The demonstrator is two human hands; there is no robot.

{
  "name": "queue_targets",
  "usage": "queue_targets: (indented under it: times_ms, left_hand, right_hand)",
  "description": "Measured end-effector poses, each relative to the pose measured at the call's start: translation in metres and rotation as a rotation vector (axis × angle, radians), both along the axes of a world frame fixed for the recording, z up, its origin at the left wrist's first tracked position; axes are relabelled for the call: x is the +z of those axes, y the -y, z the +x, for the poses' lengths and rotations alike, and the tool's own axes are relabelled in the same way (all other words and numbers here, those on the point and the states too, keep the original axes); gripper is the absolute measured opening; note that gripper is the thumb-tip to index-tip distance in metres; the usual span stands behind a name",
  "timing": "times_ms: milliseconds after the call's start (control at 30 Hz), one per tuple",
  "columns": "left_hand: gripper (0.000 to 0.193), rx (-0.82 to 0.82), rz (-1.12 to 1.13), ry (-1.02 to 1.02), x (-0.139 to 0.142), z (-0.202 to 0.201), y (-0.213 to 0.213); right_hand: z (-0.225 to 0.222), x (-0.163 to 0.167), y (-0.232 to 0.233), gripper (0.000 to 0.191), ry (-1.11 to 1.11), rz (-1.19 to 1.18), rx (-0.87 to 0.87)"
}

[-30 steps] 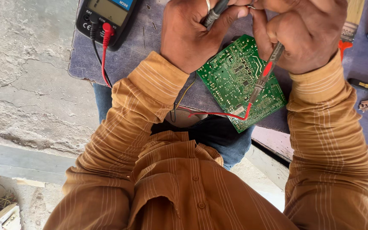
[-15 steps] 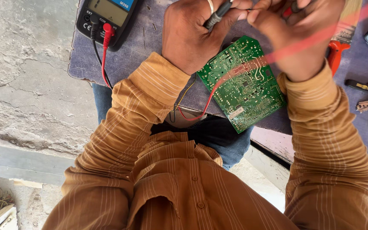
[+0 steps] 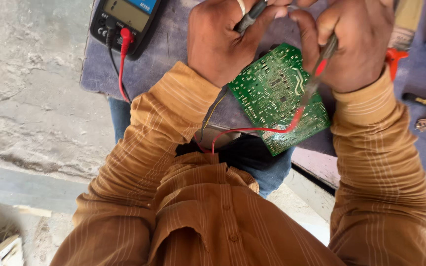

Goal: The person uses a multimeter to test electrical continuity on a green circuit board, touching various points with the probes. They then use a soldering iron to apply heat to specific components on the board, likely for repair or reflowing solder.

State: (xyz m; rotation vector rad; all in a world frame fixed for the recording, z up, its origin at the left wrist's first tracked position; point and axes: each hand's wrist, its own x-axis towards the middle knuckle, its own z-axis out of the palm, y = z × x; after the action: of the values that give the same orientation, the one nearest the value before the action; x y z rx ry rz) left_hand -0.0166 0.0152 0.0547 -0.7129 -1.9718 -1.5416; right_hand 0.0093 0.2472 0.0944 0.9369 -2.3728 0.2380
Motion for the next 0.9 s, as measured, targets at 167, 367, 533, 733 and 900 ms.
queue_targets:
  times_ms: [167,367,533,733,900]
  left_hand:
    - [0.015,0.032,-0.095,0.012,-0.001,0.000,0.001]
    - [0.019,-0.049,-0.019,-0.002,0.001,0.003,0.003]
    - [0.017,-0.088,-0.021,-0.003,0.001,0.002,0.002]
    - [0.014,-0.122,-0.003,0.022,0.010,0.002,-0.001]
    - [0.014,-0.100,0.036,0.035,0.013,0.000,-0.001]
  right_hand:
    - [-0.004,0.017,0.010,0.040,-0.105,0.053,0.234]
    - [-0.003,0.023,0.025,0.039,0.112,-0.269,0.185]
    - [0.001,0.013,0.026,0.038,0.700,-0.859,0.116]
    - [-0.002,0.016,0.023,0.038,0.841,-0.972,0.141]
    - [-0.010,0.028,0.027,0.040,0.194,-0.338,0.173]
